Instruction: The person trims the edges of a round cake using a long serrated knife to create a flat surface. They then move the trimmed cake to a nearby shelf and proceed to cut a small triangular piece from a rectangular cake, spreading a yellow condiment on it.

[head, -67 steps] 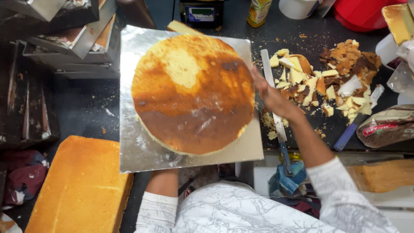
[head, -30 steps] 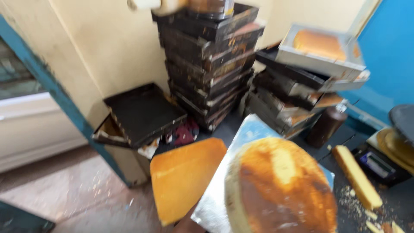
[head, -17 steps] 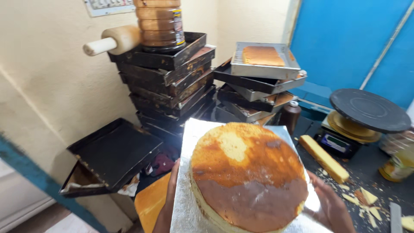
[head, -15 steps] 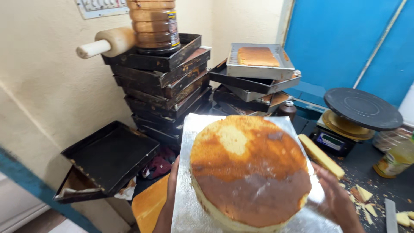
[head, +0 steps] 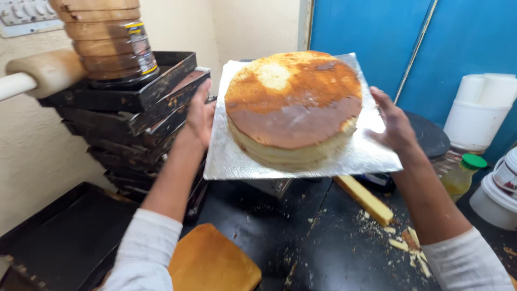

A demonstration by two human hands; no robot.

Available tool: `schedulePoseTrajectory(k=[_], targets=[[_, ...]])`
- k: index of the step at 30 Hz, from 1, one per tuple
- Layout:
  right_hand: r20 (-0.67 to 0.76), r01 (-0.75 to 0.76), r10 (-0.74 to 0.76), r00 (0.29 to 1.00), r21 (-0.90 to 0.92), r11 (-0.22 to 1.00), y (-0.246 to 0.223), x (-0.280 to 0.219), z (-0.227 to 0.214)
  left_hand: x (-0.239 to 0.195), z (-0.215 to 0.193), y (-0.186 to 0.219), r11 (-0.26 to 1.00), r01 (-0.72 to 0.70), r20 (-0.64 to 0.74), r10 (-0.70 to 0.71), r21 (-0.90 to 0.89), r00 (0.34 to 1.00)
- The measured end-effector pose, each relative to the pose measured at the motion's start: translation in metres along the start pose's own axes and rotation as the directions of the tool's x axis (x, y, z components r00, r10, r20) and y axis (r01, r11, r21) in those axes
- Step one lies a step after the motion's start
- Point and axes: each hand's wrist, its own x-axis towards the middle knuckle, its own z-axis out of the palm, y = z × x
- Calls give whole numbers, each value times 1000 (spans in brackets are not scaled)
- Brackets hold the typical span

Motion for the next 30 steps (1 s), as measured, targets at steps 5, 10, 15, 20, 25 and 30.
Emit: schedulePoseTrajectory(k=[5,10,15,20,25,30], targets=[[114,39,-48,992,74,996,24,118,6,88,-7,58,972,76,-143,-45,222,989],[-8,1,-3,1000,-219,976,19,217,23,155,-1,89,913,55,-355,101,405,930],[-16,-144,144,989,-202,969,38,249,46,188,7,102,645,94,-348,279,759,895],[-10,-27,24,1000,-370,929,60,265,60,179,21,83,200,41,-119,392,979,912],[-137,121,-292,947,-690,714,36,207,60,120,26,46,-186,77,12,433,980,902],[249,507,-572,781,-788,349,1,101,90,66,-2,24,-201,80,56,592,976,804]])
